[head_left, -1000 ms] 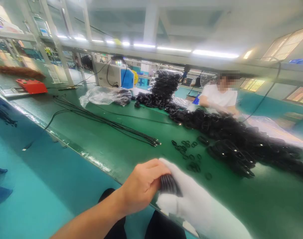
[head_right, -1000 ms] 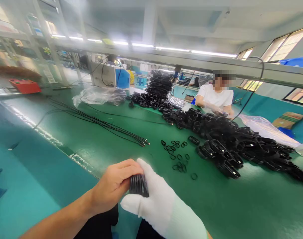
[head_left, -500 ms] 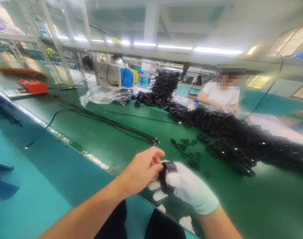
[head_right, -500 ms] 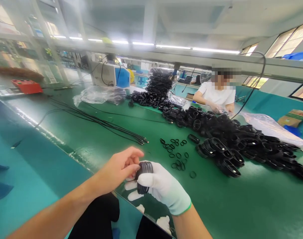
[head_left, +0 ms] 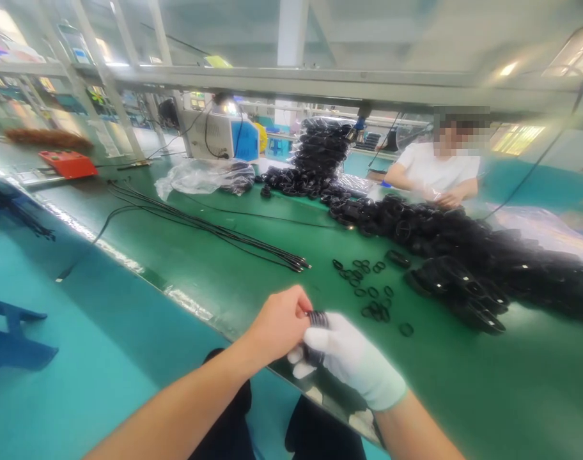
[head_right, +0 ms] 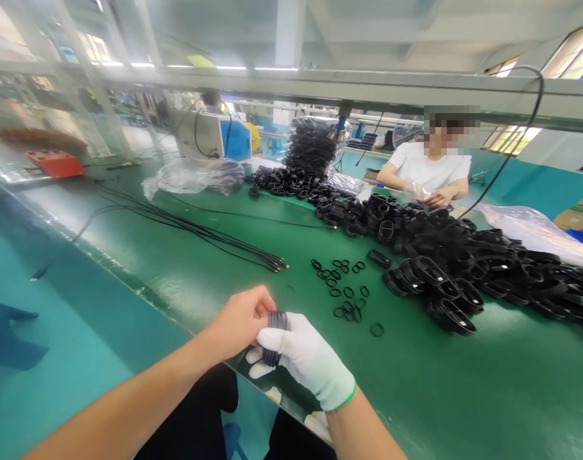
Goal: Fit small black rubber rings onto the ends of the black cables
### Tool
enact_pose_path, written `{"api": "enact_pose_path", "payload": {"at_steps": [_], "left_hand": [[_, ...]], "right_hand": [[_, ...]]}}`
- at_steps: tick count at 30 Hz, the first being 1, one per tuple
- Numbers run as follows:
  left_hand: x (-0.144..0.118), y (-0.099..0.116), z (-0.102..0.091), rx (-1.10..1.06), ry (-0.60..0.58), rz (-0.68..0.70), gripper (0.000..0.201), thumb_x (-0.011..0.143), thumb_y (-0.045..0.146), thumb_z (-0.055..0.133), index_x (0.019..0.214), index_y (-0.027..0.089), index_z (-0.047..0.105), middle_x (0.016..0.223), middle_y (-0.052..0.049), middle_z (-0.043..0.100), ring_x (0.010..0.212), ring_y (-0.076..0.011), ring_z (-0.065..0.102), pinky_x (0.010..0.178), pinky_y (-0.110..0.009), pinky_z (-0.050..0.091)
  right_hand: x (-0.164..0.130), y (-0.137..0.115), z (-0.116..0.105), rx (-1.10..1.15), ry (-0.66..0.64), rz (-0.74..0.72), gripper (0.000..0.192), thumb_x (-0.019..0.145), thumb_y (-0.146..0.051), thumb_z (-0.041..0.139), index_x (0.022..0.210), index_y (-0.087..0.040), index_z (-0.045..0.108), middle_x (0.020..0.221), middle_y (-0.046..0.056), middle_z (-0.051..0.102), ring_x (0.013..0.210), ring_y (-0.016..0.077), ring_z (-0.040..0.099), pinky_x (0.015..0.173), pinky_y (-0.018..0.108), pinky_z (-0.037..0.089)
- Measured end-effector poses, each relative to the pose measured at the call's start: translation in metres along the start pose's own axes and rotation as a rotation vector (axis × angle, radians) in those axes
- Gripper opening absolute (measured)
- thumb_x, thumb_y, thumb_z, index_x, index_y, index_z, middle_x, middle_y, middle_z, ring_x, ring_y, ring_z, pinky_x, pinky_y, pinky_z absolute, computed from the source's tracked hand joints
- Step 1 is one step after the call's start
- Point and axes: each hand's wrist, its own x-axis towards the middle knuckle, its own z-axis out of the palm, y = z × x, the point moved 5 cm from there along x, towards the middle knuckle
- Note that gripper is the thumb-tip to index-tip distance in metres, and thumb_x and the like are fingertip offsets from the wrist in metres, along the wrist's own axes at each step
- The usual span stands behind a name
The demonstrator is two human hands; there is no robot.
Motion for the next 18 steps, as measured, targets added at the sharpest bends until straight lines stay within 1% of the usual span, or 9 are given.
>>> {"api": "enact_pose_path", "payload": {"at_steps": [3,5,7,10,15,18], "left_hand": [[0.003,-0.001,0.000,0.080,0.005,-0.002,0.007,0.069,0.018,0.055,0.075,0.019,0.055,0.064,0.003,0.062,0.054,-0.0107,0.054,0.048,-0.019,0.038],[0.001,0.005,-0.003,0.173,0.020,0.045,0.005,0.069,0.018,0.055,0.073,0.020,0.056,0.065,0.003,0.062,0.057,-0.0114,0.053,0.049,-0.019,0.036],[-0.002,0.014,-0.006,0.238,0.020,0.117,0.010,0.069,0.014,0.052,0.074,0.021,0.058,0.068,0.003,0.062,0.060,-0.0118,0.054,0.051,-0.019,0.036],[-0.009,0.022,-0.010,0.238,0.004,0.202,0.018,0.070,0.010,0.048,0.076,0.021,0.061,0.073,0.003,0.064,0.065,-0.0121,0.056,0.055,-0.019,0.040],[-0.012,0.022,-0.012,0.271,0.031,0.208,0.021,0.071,0.008,0.045,0.073,0.019,0.063,0.074,0.000,0.065,0.069,-0.0134,0.058,0.060,-0.021,0.044],[-0.012,0.022,-0.011,0.272,0.026,0.194,0.022,0.070,0.008,0.046,0.073,0.019,0.065,0.075,-0.001,0.066,0.070,-0.0143,0.059,0.061,-0.021,0.045]], "right_hand": [[0.001,0.003,-0.003,-0.068,0.006,0.017,0.024,0.078,-0.033,0.064,0.078,-0.009,0.062,0.067,0.007,0.063,0.051,0.0120,0.060,0.050,0.023,0.049],[0.002,0.006,-0.007,-0.105,0.019,0.020,0.022,0.077,-0.030,0.065,0.072,-0.009,0.062,0.062,0.005,0.061,0.048,0.0102,0.057,0.047,0.020,0.046],[0.002,0.008,-0.009,-0.106,0.030,0.023,0.020,0.076,-0.028,0.065,0.075,-0.009,0.063,0.061,0.004,0.061,0.049,0.0099,0.057,0.046,0.018,0.047],[0.002,0.010,-0.009,-0.058,0.022,0.040,0.020,0.075,-0.028,0.065,0.080,-0.009,0.063,0.066,0.005,0.062,0.051,0.0113,0.058,0.045,0.020,0.049],[0.001,0.013,-0.004,0.022,-0.033,0.106,0.018,0.067,-0.025,0.069,0.071,-0.010,0.061,0.062,0.005,0.061,0.050,0.0123,0.059,0.043,0.020,0.048],[0.001,0.016,-0.004,0.049,-0.007,0.126,0.017,0.066,-0.022,0.069,0.075,-0.010,0.062,0.060,0.002,0.059,0.046,0.0119,0.056,0.039,0.020,0.046]]}}
